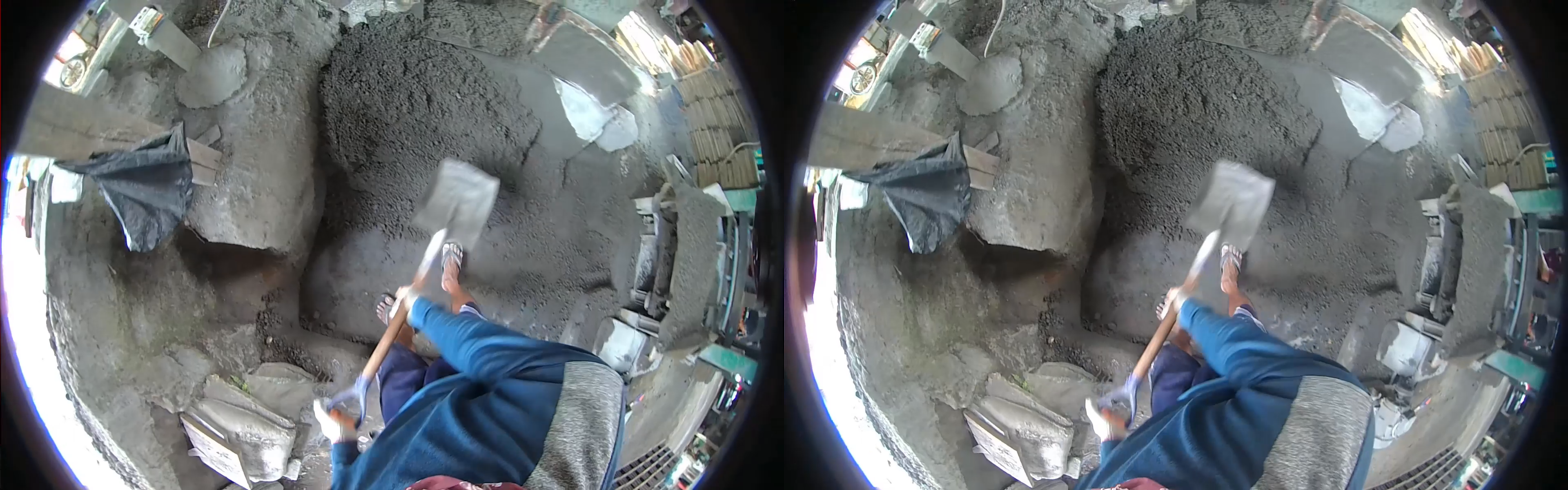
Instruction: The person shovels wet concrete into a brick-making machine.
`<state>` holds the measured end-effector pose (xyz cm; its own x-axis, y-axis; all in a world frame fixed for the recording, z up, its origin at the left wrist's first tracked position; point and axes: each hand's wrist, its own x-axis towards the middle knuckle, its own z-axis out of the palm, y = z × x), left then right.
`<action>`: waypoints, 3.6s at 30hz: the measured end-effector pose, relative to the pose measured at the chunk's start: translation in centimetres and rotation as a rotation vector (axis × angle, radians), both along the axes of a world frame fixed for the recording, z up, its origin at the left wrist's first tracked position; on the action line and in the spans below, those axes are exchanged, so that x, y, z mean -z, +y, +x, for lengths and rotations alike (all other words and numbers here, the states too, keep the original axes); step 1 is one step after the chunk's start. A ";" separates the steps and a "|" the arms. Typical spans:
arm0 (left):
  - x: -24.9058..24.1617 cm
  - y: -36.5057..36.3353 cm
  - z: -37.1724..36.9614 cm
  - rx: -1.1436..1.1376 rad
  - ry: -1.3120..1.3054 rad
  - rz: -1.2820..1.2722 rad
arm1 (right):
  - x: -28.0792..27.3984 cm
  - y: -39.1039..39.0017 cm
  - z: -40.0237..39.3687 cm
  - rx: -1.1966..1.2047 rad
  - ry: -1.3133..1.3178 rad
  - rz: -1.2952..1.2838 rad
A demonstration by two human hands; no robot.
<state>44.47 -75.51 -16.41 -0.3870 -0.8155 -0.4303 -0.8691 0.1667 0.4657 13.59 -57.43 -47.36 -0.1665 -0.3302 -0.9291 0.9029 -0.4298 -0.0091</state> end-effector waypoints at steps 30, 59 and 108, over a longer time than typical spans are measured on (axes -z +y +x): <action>4.5 7.5 -29.9 -0.556 0.244 0.907 | -10.2 23.7 -17.7 0.567 0.202 0.326; 7.3 16.8 -61.4 1.298 -0.399 0.712 | -46.4 56.7 3.6 1.051 0.206 1.262; -21.4 59.8 -41.1 1.087 -0.862 2.113 | -27.0 5.2 31.4 2.052 0.152 0.339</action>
